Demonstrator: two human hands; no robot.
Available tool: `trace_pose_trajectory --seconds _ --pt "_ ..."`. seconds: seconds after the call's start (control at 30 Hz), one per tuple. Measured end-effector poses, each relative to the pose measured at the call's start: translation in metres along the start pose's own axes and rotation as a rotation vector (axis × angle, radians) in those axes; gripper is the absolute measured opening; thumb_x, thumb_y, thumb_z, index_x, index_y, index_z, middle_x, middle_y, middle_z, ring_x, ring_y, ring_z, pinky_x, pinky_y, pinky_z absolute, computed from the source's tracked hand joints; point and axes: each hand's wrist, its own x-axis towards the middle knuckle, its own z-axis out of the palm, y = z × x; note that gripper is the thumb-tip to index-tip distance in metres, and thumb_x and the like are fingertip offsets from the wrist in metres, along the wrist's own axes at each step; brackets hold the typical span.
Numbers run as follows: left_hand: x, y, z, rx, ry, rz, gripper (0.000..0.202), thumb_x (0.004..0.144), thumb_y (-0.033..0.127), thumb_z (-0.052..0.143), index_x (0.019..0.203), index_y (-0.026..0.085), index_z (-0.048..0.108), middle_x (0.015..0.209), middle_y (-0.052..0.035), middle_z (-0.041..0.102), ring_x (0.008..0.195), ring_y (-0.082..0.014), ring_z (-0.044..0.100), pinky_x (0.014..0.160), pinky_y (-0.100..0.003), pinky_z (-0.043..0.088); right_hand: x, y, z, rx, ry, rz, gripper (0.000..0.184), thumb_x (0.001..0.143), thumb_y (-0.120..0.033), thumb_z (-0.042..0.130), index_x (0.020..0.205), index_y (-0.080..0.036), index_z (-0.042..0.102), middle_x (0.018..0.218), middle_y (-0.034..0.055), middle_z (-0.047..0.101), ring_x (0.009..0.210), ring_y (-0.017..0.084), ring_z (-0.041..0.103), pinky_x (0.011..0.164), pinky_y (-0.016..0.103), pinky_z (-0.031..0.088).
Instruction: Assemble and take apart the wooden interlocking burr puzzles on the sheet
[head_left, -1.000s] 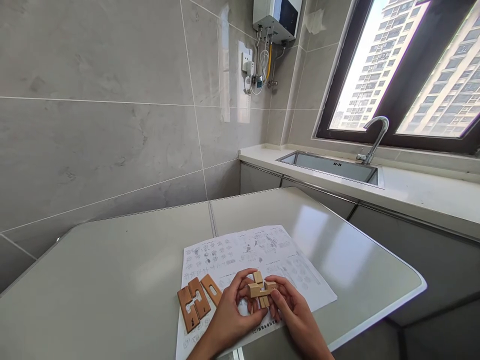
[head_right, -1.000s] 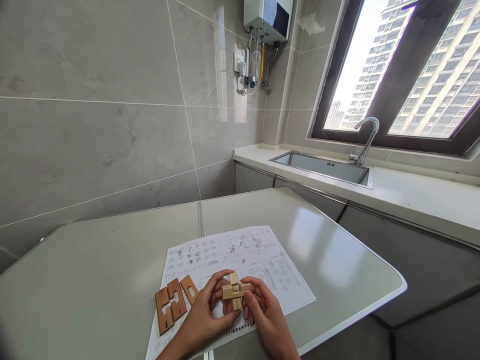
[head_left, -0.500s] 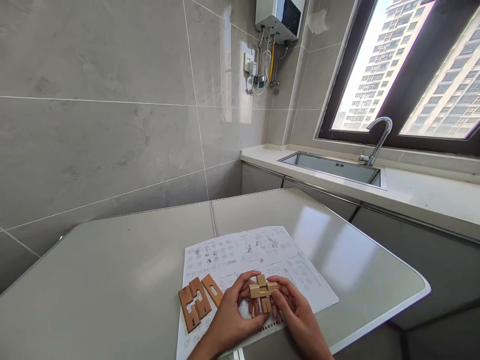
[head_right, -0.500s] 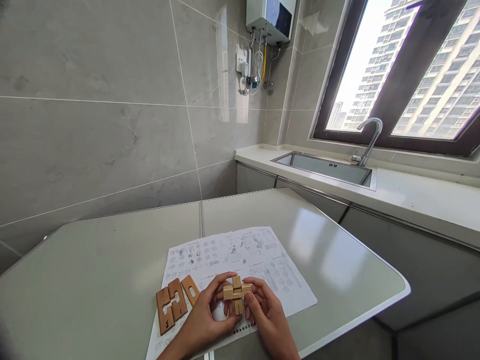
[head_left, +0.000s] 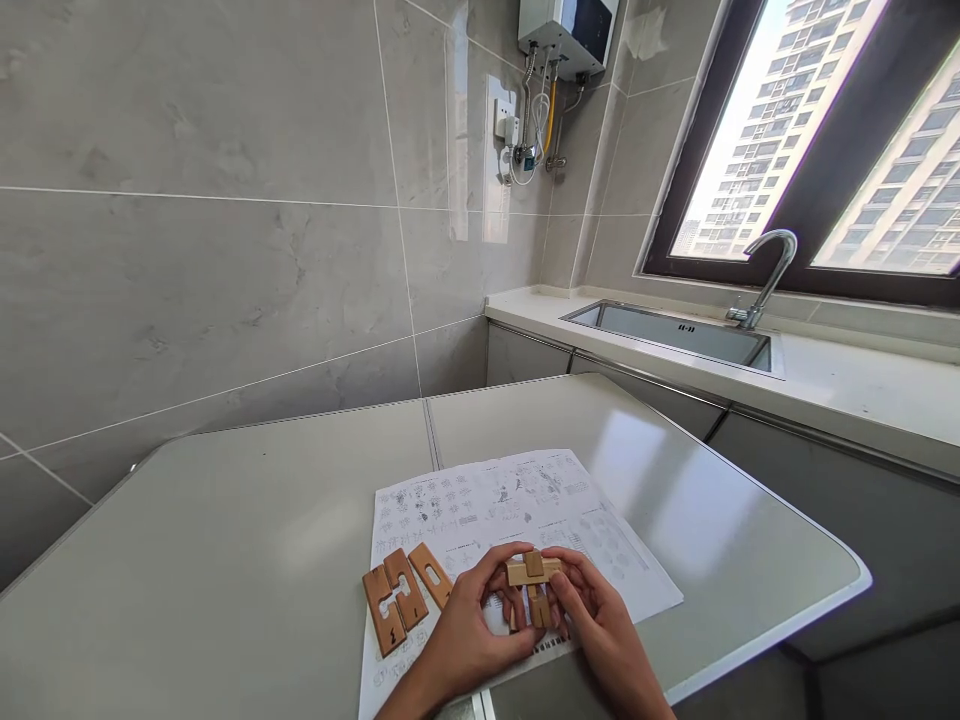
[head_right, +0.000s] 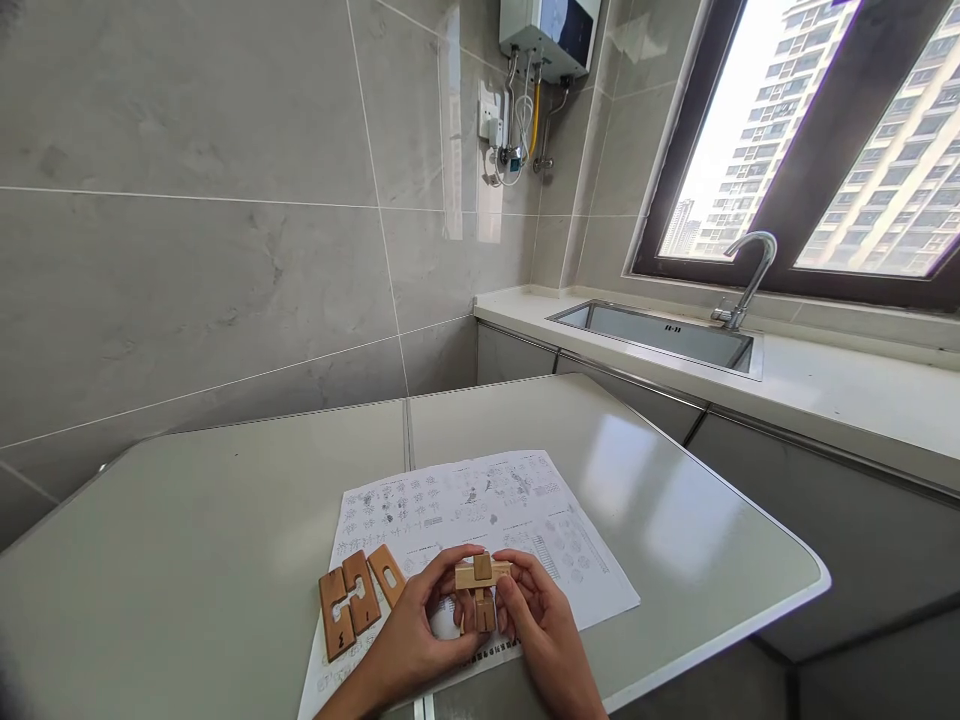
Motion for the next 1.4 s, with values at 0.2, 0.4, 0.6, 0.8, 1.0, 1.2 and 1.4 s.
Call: trace_pose_trajectory --seconds 0.2,0.4,0.6,0.8,1.0,1.2,1.4 --pt "-0.001 0.004 0.0 0.009 0.006 -0.017 0.068 0.074 0.011 0.074 0.139 0.027 0.059 0.086 0.0025 0.07 0.097 -0.0235 0.073 0.092 -0.033 0.054 0.001 0.001 -0.001 -0.008 -0.019 0.015 0.047 0.096 -0.064 0.067 0.119 -0.023 0.069 0.082 0.0037 0.069 0.067 0.019 0.06 0.061 0.028 0.05" --pt "-0.002 0.005 0.0 0.015 0.006 -0.022 0.067 0.075 0.012 0.074 0.138 0.029 0.059 0.093 0.0018 0.072 0.101 -0.0234 0.073 0.093 -0.032 0.054 0.0 0.0 -0.001 0.01 -0.029 0.019 0.046 0.096 -0.063 0.067 0.118 -0.023 0.069 0.081 0.003 0.068 0.065 0.018 0.057 0.062 0.028 0.05" --pt "-0.001 0.003 0.0 -0.006 -0.001 -0.019 0.067 0.075 0.011 0.075 0.138 0.027 0.058 0.094 0.0007 0.071 0.094 -0.0216 0.072 0.091 -0.032 0.054 0.0 0.0 -0.002 -0.002 -0.022 0.025 0.046 0.096 -0.064 0.068 0.118 -0.023 0.07 0.079 0.0019 0.066 0.064 0.017 0.057 0.062 0.027 0.051" --pt "0.0 0.0 0.002 -0.123 -0.004 -0.025 0.069 0.074 0.011 0.076 0.14 0.024 0.056 0.096 -0.0004 0.071 0.079 -0.0155 0.065 0.085 -0.031 0.054 0.001 0.0 -0.001 -0.012 0.004 0.021 0.051 0.095 -0.065 0.069 0.121 -0.022 0.069 0.076 0.0015 0.065 0.065 0.018 0.059 0.062 0.028 0.05" --pt "0.003 -0.004 0.0 -0.29 0.07 -0.061 0.072 0.074 0.012 0.081 0.14 0.021 0.055 0.079 0.0032 0.064 0.072 -0.0133 0.06 0.083 -0.03 0.052 0.0 0.0 0.001 -0.006 0.045 0.029 0.058 0.096 -0.066 0.066 0.131 -0.02 0.062 0.07 -0.0023 0.059 0.06 0.017 0.053 0.061 0.029 0.048" --pt "0.007 -0.012 -0.007 -0.423 0.156 -0.093 0.078 0.072 0.022 0.091 0.141 0.023 0.055 0.09 -0.0004 0.067 0.077 -0.0134 0.06 0.084 -0.031 0.054 0.001 0.003 0.002 0.007 0.049 0.039 0.056 0.097 -0.067 0.065 0.127 -0.02 0.062 0.072 -0.0014 0.06 0.06 0.016 0.053 0.059 0.028 0.047" --pt "0.007 -0.013 -0.008 -0.49 0.18 -0.096 0.079 0.072 0.033 0.094 0.142 0.026 0.056 0.122 -0.0102 0.069 0.084 -0.0145 0.065 0.087 -0.034 0.056 0.0 0.004 0.002 -0.009 0.053 0.035 0.056 0.096 -0.067 0.066 0.127 -0.019 0.062 0.072 -0.0014 0.06 0.061 0.016 0.054 0.059 0.028 0.047"
